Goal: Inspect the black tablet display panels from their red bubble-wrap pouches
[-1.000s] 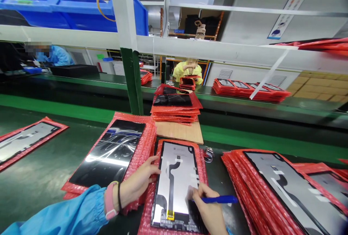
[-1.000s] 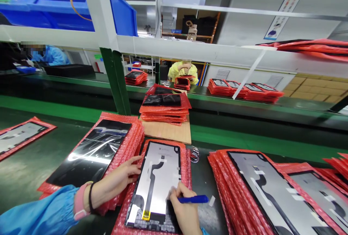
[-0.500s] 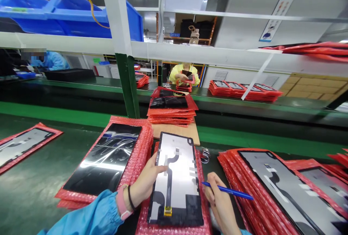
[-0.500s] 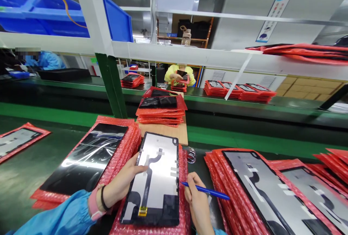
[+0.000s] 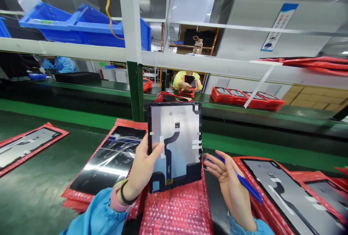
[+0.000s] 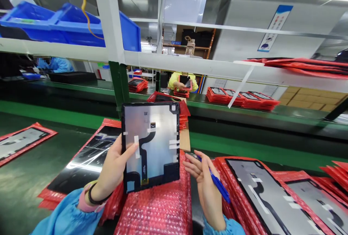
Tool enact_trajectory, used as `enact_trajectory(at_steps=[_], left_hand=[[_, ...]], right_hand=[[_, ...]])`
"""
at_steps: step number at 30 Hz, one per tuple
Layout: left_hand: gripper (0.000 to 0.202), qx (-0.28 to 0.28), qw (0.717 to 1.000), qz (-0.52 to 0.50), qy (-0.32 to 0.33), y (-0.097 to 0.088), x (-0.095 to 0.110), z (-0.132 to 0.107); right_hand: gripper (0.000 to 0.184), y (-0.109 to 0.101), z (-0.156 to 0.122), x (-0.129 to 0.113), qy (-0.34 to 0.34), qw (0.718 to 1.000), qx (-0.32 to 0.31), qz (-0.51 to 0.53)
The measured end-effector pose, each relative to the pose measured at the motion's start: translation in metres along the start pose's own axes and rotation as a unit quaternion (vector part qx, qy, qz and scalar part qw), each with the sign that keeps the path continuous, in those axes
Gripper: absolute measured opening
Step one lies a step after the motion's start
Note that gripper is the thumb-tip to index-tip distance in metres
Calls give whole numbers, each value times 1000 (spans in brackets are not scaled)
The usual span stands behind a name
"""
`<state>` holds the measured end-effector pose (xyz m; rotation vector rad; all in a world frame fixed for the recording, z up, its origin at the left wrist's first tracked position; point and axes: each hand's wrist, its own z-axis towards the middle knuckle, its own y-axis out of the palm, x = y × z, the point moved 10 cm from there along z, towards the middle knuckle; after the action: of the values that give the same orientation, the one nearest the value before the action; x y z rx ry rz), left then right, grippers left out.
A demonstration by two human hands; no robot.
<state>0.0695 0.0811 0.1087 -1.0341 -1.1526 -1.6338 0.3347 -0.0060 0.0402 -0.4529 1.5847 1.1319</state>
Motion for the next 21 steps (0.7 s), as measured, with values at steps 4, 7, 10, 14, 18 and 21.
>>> enact_trajectory(at_steps=[4,7,10,14,18,21], left_hand=[[5,40,980,126,146,-6,36,-7],[28,-55,942,191,272,18,53,-17],[44,-188,893,235,335,46,51,-27],[38,-261,878,258,307,57,39,-22],[48,-253,850,289,361,62,49,-27],[45,-277,833,300,373,74,56,-41]], right_hand=[[38,33,-6,-28,-27,997,-49,54],[58,71,-18,-37,5,982,-158,101],[69,88,-25,-40,19,973,-199,115],[43,71,-18,-27,25,990,-123,72],[37,59,-12,-10,41,989,-101,98],[35,58,-12,0,65,984,-131,97]])
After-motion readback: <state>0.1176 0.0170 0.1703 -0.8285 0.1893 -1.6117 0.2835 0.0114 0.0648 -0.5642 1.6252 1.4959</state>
